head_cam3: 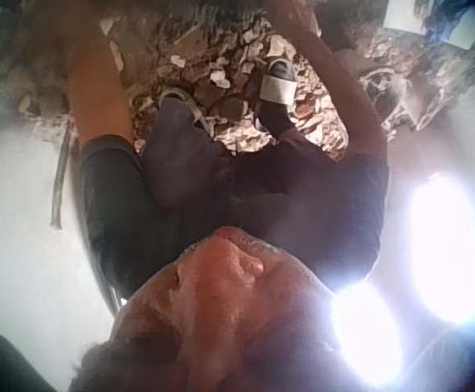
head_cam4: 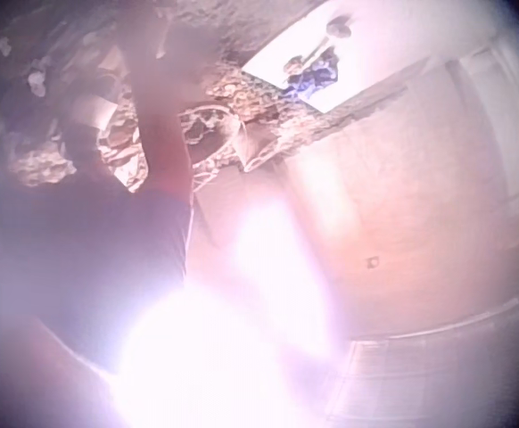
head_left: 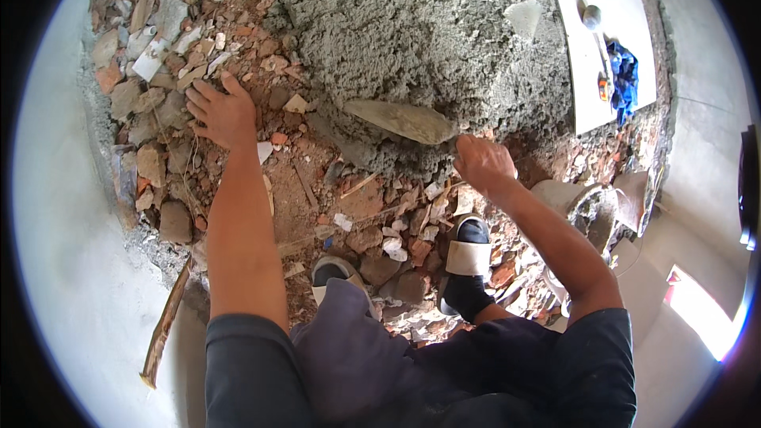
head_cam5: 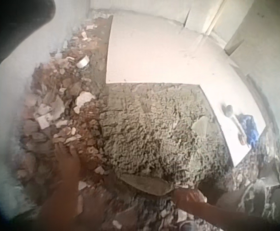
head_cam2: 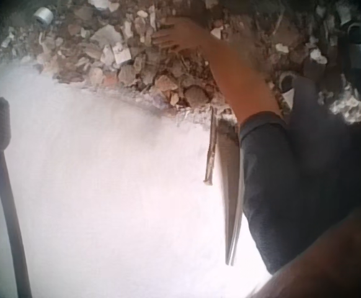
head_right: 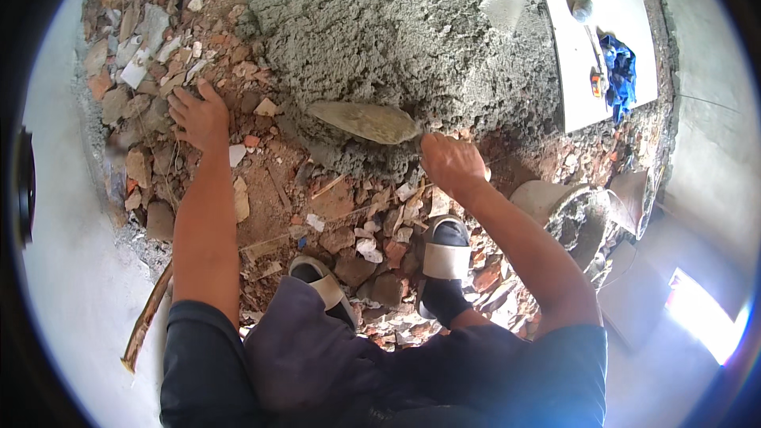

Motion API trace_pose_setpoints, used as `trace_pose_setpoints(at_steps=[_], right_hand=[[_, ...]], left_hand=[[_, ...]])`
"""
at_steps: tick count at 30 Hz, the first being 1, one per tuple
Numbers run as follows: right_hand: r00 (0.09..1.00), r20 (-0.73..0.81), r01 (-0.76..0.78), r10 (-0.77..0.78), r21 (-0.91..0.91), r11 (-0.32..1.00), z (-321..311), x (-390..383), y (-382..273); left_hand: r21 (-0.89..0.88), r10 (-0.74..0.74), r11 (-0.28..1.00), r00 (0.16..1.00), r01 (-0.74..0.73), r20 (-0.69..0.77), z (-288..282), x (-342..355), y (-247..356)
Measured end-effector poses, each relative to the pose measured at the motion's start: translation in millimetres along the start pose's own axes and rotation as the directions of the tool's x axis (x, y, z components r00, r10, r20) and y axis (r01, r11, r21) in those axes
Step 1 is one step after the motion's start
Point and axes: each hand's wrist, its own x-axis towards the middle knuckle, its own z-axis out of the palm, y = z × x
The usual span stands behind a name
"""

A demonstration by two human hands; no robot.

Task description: The person scoops mortar from a bucket with a trowel, spreads it on the floor, and then places a large ceramic tile onto the mortar. They press the tile into place and tap it with a rubber mallet to level it.

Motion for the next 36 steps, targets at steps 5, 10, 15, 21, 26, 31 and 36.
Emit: trace_pose_setpoints(at_steps=[5, 10, 15, 21, 26, 31, 36], right_hand=[[0.997, -0.043, -0.069, 0.067, -0.045, 0.997, -11, -27, 3], [0.925, -0.380, 0.031, -0.021, 0.019, 0.999, -34, 3, -13], [0.940, -0.324, 0.077, -0.108, -0.105, 0.991, 22, -33, -41], [0.987, -0.163, -0.029, 0.016, -0.083, 0.996, 28, -66, -8], [0.885, -0.423, -0.173, 0.193, 0.085, 0.981, 13, -49, -3], [0.968, -0.248, -0.020, 0.041, 0.086, 0.996, 41, -95, -15], [0.975, -0.068, -0.183, 0.209, 0.276, 0.944, 6, -119, -33]], left_hand=[[-0.203, 0.056, 0.979, 0.994, -0.037, 0.090, -17, 9, -14], [-0.306, 0.346, 0.898, 0.937, -0.316, 0.049, -52, -29, -56], [-0.455, 0.493, 0.797, 0.863, -0.397, 0.109, -75, -119, -100], [-0.486, 0.399, 0.833, 0.896, -0.265, 0.196, -88, -162, -123], [-0.507, 0.428, 0.817, 0.879, -0.276, 0.209, -90, -173, -133], [-0.611, 0.446, 0.742, 0.884, -0.277, 0.141, -96, -184, -139], [-0.683, 0.368, 0.697, 0.926, -0.217, 0.081, -99, -195, -131]])
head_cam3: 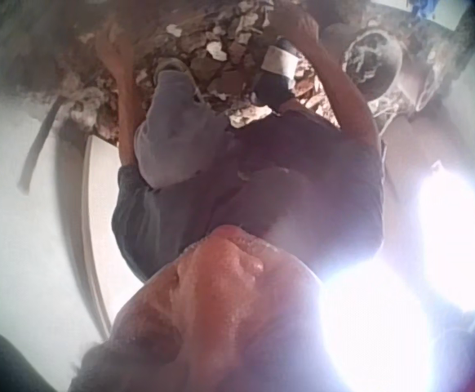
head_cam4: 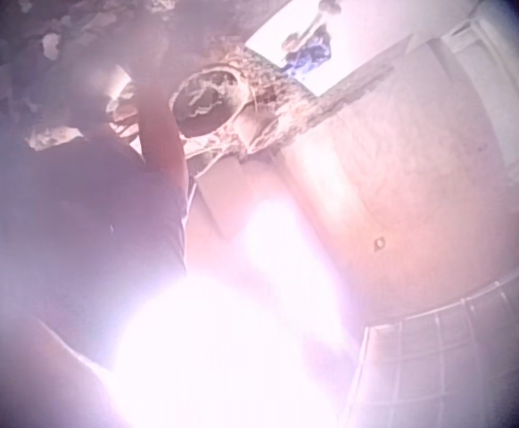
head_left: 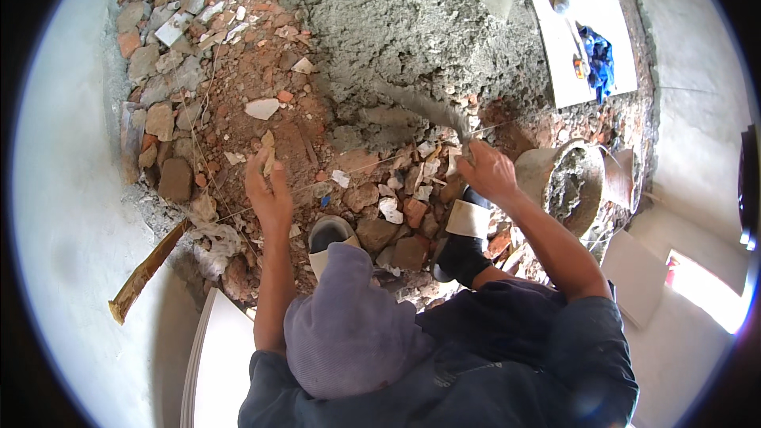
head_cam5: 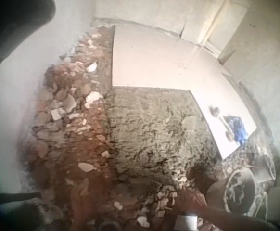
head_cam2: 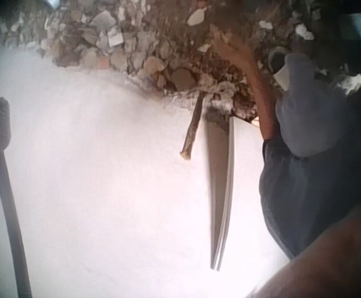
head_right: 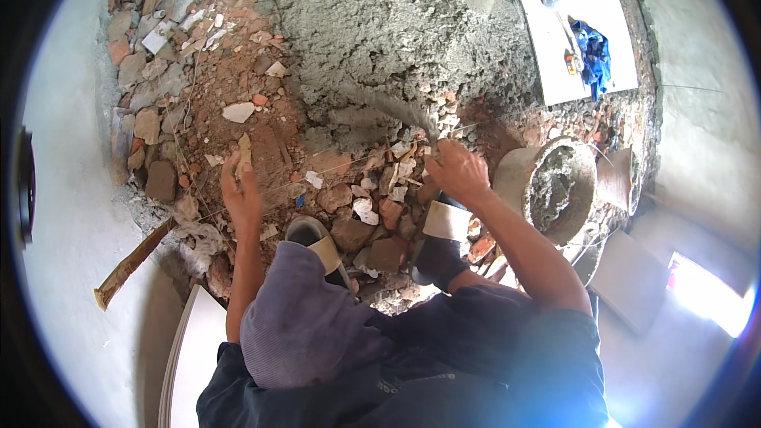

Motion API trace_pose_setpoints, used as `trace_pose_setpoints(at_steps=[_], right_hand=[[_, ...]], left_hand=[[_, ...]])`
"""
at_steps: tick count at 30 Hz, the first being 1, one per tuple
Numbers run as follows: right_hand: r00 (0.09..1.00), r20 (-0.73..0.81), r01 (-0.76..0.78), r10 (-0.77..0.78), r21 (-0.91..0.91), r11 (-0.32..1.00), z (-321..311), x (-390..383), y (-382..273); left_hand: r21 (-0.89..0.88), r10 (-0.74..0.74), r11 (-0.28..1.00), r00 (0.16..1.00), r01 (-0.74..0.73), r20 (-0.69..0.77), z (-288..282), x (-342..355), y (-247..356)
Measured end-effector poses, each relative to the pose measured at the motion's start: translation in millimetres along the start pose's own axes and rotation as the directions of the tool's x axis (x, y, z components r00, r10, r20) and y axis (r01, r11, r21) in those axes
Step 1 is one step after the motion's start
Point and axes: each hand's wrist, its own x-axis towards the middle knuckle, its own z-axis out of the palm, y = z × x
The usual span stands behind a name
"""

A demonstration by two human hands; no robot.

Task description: The person scoops mortar from a bucket with a trowel, spreads it on the floor, and then places a large ceramic tile onto the mortar. They press the tile into place and tap it with a rubber mallet to level it.

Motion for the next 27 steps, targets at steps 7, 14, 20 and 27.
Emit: trace_pose_setpoints(at_steps=[7, 14, 20, 27], right_hand=[[0.975, 0.185, 0.083, -0.126, 0.224, 0.971, 15, -13, -54], [0.988, 0.021, -0.148, 0.150, -0.064, 0.987, 0, -5, 48], [0.890, -0.126, 0.328, -0.438, -0.488, 0.809, -12, 88, -38], [0.934, 0.249, 0.314, -0.255, -0.235, 0.920, -32, 190, -156]], left_hand=[[-0.131, -0.058, 0.989, 0.997, 0.064, 0.049, 21, 14, 13], [-0.096, -0.239, 0.966, 0.971, 0.238, 0.004, 5, 29, 1], [0.169, -0.031, 0.985, 1.000, 0.029, 0.007, 19, 89, -17], [0.554, 0.099, 0.832, 0.990, -0.025, -0.104, 52, 156, -26]])
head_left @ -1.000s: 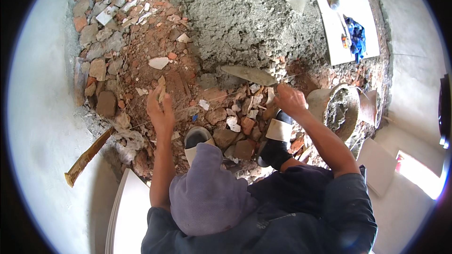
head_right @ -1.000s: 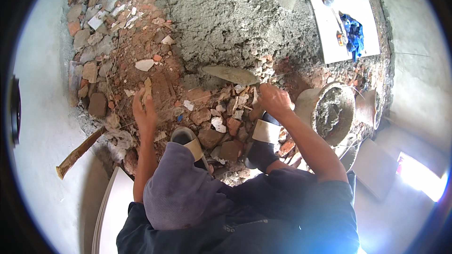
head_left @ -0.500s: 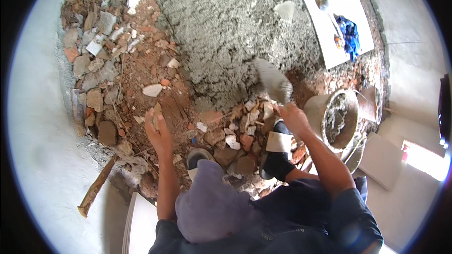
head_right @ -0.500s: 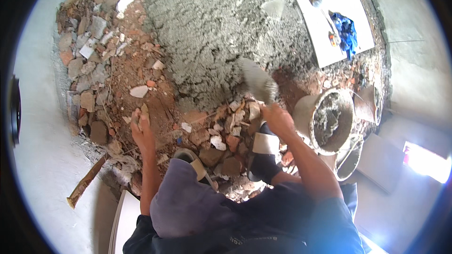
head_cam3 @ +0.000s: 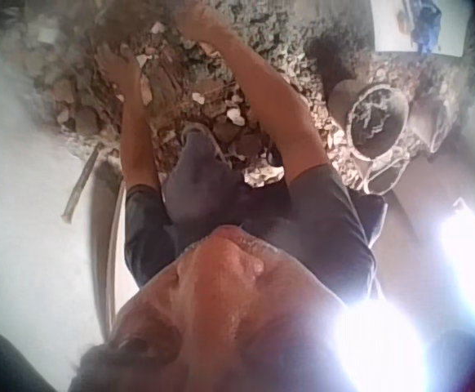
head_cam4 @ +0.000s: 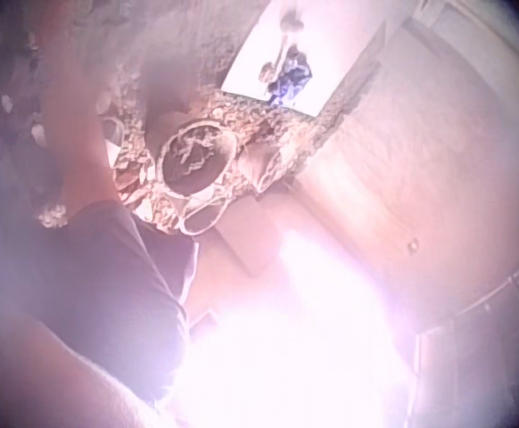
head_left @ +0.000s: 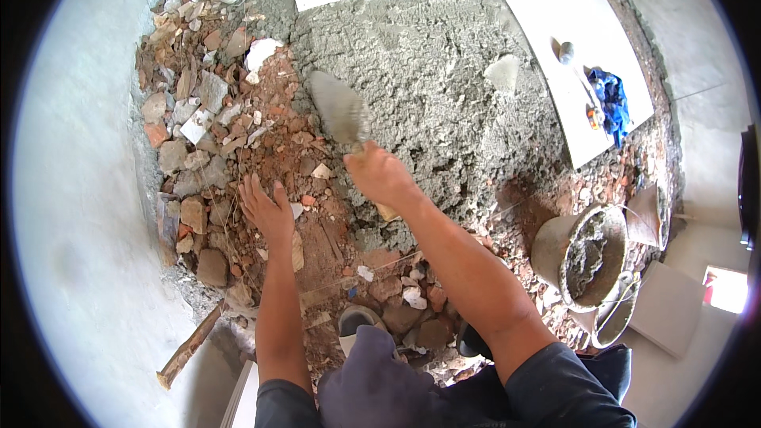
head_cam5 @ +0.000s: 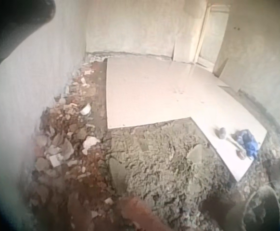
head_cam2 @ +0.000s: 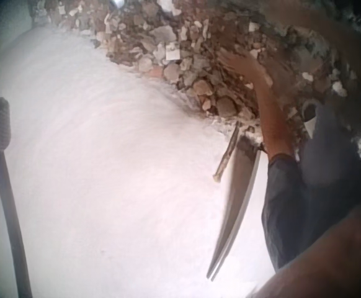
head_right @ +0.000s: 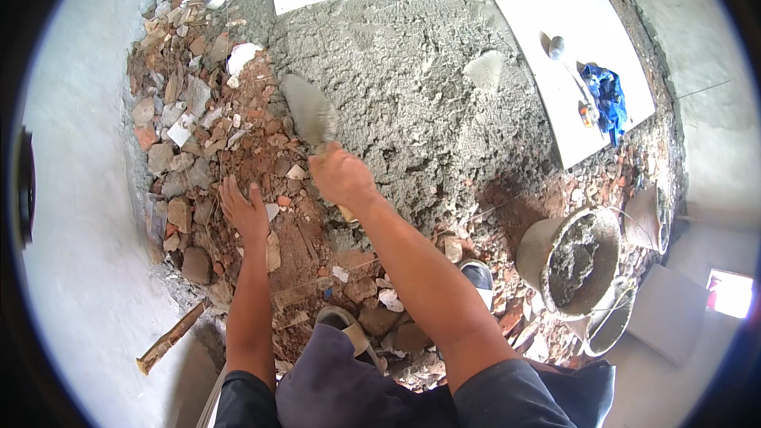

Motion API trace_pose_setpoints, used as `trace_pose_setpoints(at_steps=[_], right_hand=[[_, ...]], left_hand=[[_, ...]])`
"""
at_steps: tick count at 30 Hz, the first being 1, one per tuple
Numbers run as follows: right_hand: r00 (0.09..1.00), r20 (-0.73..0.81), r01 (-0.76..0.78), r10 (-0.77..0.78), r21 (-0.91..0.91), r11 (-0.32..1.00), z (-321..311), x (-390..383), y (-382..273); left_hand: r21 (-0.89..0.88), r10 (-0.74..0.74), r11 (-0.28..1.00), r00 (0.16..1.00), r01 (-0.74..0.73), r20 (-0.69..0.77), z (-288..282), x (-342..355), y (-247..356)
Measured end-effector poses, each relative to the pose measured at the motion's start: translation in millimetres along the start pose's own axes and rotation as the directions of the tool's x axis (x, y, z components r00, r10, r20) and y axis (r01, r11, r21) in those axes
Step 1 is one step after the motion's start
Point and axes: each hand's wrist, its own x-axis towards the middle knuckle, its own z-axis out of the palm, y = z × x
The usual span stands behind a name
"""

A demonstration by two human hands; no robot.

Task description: The person scoops mortar from a bucket with a trowel, spreads it on the floor, and then places a large ceramic tile onto the mortar. They press the tile into place and tap it with a rubber mallet to level it.

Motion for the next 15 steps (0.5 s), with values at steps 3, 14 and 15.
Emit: trace_pose_setpoints(at_steps=[3, 14, 15], right_hand=[[0.982, -0.017, -0.187, 0.187, -0.156, 0.970, 3, -12, 46], [0.897, -0.285, -0.270, 0.338, 0.252, 0.929, -101, 92, 167], [0.898, -0.244, -0.311, 0.367, 0.240, 0.920, -114, 119, 166]], left_hand=[[0.086, -0.033, 0.996, 0.999, 0.033, 0.003, 8, 9, 1], [0.183, -0.045, 0.982, 0.999, 0.047, -0.016, 20, 6, 5], [0.169, -0.052, 0.984, 0.999, 0.054, -0.013, 20, 6, 4]])
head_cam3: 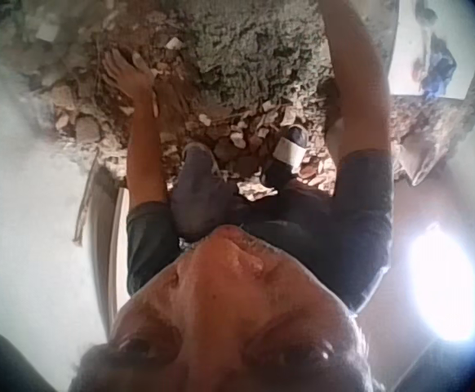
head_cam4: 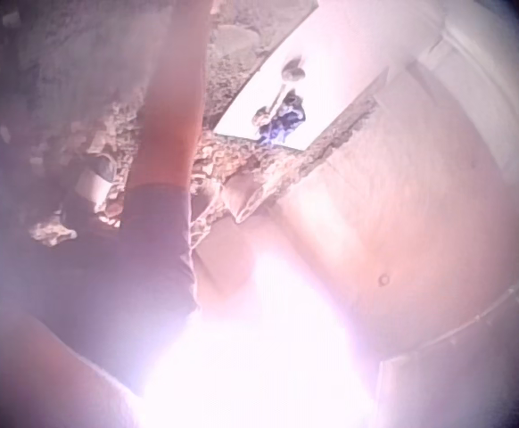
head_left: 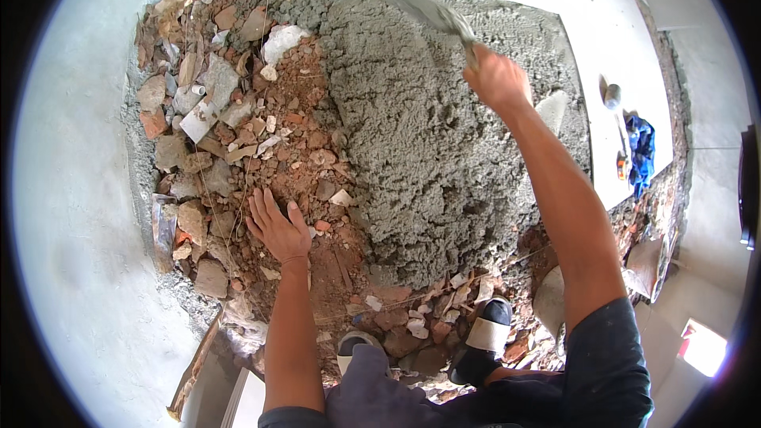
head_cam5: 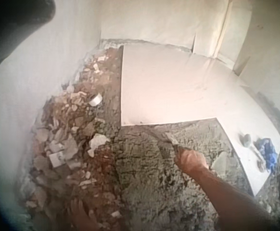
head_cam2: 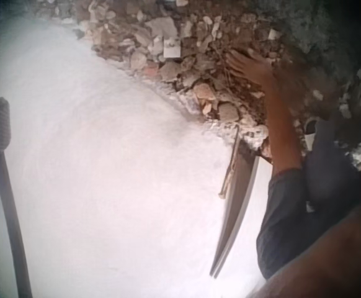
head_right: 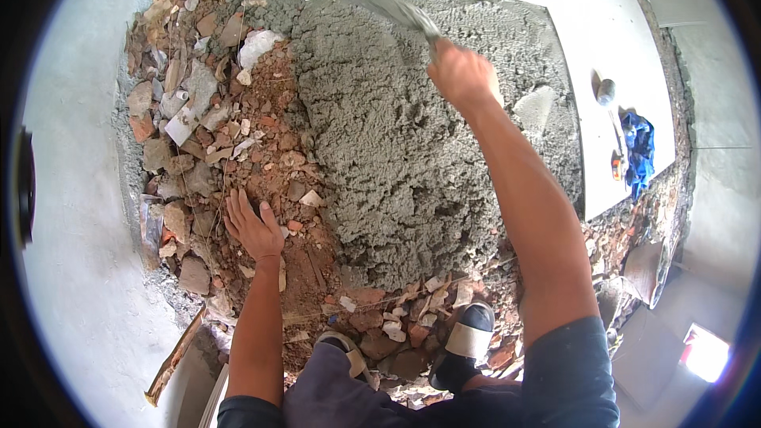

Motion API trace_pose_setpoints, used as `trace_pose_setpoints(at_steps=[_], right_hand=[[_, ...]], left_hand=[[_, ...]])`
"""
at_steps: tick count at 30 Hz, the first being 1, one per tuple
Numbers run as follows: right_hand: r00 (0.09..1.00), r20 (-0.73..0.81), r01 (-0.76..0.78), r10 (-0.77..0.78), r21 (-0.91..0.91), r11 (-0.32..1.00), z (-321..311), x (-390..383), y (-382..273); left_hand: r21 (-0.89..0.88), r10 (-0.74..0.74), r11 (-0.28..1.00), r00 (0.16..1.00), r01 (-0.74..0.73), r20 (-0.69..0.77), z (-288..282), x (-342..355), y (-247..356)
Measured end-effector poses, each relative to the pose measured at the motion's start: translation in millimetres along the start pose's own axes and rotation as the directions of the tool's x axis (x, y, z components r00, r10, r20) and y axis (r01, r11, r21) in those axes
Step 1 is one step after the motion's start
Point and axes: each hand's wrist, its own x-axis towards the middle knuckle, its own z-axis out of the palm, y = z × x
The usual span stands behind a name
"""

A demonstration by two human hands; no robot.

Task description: The person scoops mortar from a bucket with a trowel, spreads it on the floor, and then places a large ceramic tile onto the mortar. They press the tile into place and tap it with a rubber mallet to level it.

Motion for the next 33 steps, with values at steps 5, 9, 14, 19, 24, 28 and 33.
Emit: trace_pose_setpoints(at_steps=[5, 9, 14, 19, 24, 28, 33], right_hand=[[0.958, 0.001, 0.266, -0.288, -0.383, 0.885, 15, 6, -2], [0.935, 0.234, 0.346, -0.266, -0.439, 0.829, 7, -28, 38], [0.868, -0.235, 0.339, -0.438, -0.364, 0.867, -1, 53, 6], [0.841, -0.024, 0.488, -0.541, -0.397, 0.777, 17, 52, -12], [0.835, 0.074, 0.533, -0.545, -0.356, 0.768, 10, -8, 56], [0.871, -0.255, 0.321, -0.420, -0.351, 0.880, 12, 24, 76], [0.983, 0.111, 0.175, -0.144, -0.368, 0.913, 40, -12, 101]], left_hand=[[-0.009, 0.028, 1.000, 1.000, -0.028, -0.013, 0, -1, -2], [0.045, 0.036, 0.998, 0.999, -0.036, 0.007, -1, 1, -2], [0.028, 0.038, 0.999, 0.999, -0.038, -0.004, -2, 2, 0], [0.016, 0.036, 0.999, 0.999, -0.036, 0.002, -1, -1, -2], [0.024, 0.037, 0.999, 0.999, -0.037, -0.019, 2, -1, -3], [0.006, 0.046, 0.999, 0.998, -0.045, -0.037, 2, 0, -2], [0.012, 0.069, 0.998, 0.996, -0.069, -0.048, 5, -1, -5]])
